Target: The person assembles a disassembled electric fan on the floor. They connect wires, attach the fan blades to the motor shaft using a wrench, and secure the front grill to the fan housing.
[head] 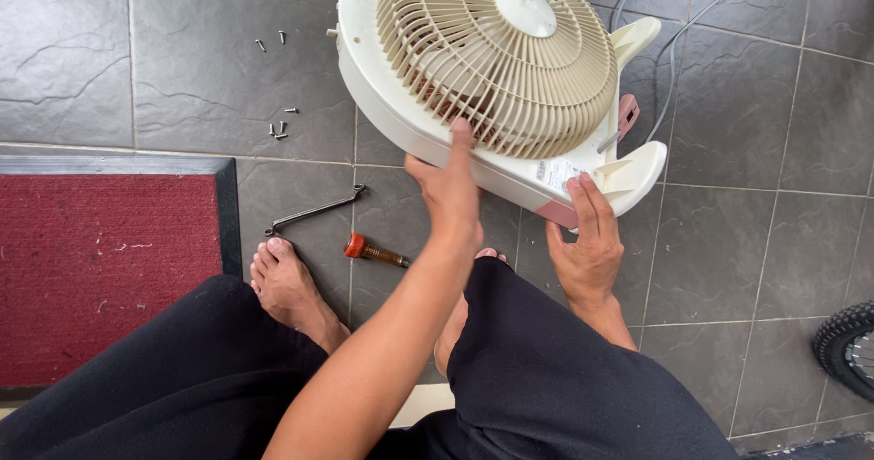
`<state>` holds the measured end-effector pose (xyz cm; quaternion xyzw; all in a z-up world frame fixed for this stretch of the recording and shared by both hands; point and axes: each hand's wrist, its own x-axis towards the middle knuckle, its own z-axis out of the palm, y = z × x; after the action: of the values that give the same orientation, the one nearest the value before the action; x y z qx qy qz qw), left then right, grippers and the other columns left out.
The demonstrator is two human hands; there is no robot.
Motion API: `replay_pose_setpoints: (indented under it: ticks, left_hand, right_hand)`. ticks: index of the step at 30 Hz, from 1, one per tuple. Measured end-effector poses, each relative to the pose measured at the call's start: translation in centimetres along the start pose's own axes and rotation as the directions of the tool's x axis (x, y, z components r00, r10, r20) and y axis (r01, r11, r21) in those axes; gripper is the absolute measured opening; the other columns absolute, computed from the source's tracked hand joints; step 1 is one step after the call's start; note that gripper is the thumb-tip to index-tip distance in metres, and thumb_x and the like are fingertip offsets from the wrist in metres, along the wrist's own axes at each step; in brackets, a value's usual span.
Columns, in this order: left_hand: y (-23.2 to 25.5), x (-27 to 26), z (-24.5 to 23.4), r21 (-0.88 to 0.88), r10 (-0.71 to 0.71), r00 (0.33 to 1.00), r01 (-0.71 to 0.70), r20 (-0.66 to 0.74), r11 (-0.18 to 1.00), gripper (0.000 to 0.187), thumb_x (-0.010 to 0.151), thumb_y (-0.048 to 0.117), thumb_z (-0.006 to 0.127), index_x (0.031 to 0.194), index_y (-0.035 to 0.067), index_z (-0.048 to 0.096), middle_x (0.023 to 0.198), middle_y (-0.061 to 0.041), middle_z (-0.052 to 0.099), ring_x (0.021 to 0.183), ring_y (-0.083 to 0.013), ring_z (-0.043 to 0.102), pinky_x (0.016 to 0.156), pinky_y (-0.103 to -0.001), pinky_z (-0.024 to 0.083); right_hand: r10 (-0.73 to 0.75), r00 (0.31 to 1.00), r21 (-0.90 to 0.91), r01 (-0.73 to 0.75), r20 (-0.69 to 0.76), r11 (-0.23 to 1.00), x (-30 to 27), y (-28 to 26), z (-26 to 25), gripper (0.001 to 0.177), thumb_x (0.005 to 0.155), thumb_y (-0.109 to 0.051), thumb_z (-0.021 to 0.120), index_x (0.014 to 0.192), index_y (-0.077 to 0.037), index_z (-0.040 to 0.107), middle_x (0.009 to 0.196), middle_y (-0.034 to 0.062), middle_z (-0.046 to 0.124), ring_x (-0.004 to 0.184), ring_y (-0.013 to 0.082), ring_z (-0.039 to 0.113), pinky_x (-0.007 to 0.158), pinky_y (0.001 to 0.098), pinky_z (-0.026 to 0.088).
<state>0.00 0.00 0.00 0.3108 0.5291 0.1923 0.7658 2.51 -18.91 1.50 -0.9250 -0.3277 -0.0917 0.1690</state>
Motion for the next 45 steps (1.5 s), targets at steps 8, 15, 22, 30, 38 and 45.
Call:
replay_pose_setpoints:
  ticks: [8, 15, 22, 30, 38, 45]
  left_hand:
    - [-2.3, -3.4, 1.0, -0.081, -0.219, 0.956, 0.239, 0.197, 0.968, 0.086, 0.081, 0.025, 0.080, 0.143, 0.004, 0.024, 0.136, -0.020, 0.049, 0.119, -0.0302, 0.061, 0.078, -0.041, 0.062]
    - [-2.3, -3.0, 0.4, 0.022, -0.187, 0.963, 0.186, 0.192, 0.982, 0.085, 0.082, 0.025, 0.079, 0.141, 0.003, 0.022, 0.137, -0.021, 0.045, 0.121, -0.0288, 0.059, 0.082, -0.042, 0.064]
    - [-1.8, -3.0, 0.9, 0.044, -0.175, 0.962, 0.170, 0.210, 0.984, 0.082, 0.084, 0.027, 0.076, 0.140, 0.000, 0.022, 0.135, -0.023, 0.044, 0.120, -0.0303, 0.060, 0.080, -0.042, 0.065]
    - [-2.6, -2.8, 0.4, 0.119, -0.165, 0.951, 0.138, 0.262, 0.983, 0.083, 0.090, 0.028, 0.075, 0.144, 0.000, 0.018, 0.136, -0.025, 0.043, 0.122, -0.0312, 0.060, 0.089, -0.039, 0.062]
    - [-5.5, -3.5, -0.7, -0.115, 0.087, 0.840, -0.029, 0.536, 0.993, 0.099, 0.087, 0.006, 0.071, 0.158, 0.008, 0.002, 0.146, -0.026, 0.039, 0.130, -0.0340, 0.056, 0.101, -0.039, 0.055]
    - [-3.9, -3.7, -0.2, -0.077, 0.125, 0.850, -0.099, 0.512, 0.992, 0.104, 0.089, 0.005, 0.069, 0.159, 0.018, -0.008, 0.150, -0.024, 0.036, 0.130, -0.0348, 0.055, 0.091, -0.044, 0.063]
  right_hand:
    - [-0.072, 0.997, -0.103, 0.076, 0.039, 0.992, -0.1, -0.9, 0.1, 0.066, 0.081, -0.006, 0.084, 0.142, -0.013, 0.060, 0.148, 0.0053, 0.058, 0.125, 0.0337, 0.063, 0.102, 0.0394, 0.057]
    - [0.116, 0.988, 0.516, -0.049, -0.099, 0.855, -2.2, 0.9, -0.5, 0.112, 0.086, -0.003, 0.088, 0.165, -0.021, 0.011, 0.167, 0.0156, 0.013, 0.153, 0.0381, 0.039, 0.121, 0.0510, 0.051]
    - [0.018, 0.991, 0.512, -0.083, 0.131, 0.855, -0.3, 2.8, -1.2, 0.131, 0.081, -0.006, 0.089, 0.160, -0.015, -0.014, 0.167, 0.0307, 0.004, 0.152, 0.0427, 0.035, 0.114, 0.0530, 0.050]
    - [0.052, 0.988, 0.539, -0.122, 0.145, 0.833, 0.7, 1.1, -1.0, 0.110, 0.088, -0.004, 0.087, 0.161, -0.017, 0.006, 0.161, 0.0282, 0.036, 0.147, 0.0348, 0.054, 0.110, 0.0453, 0.054]
    - [0.054, 0.985, 0.666, -0.149, 0.161, 0.731, 2.6, 3.2, -3.3, 0.076, 0.099, -0.001, 0.073, 0.153, -0.013, 0.020, 0.150, 0.0192, 0.038, 0.140, 0.0317, 0.054, 0.105, 0.0427, 0.063]
    - [0.103, 0.976, 0.714, -0.209, 0.190, 0.668, 2.9, 1.9, -2.6, 0.047, 0.106, -0.006, 0.067, 0.138, -0.010, 0.032, 0.147, 0.0137, 0.034, 0.140, 0.0281, 0.051, 0.104, 0.0409, 0.062]
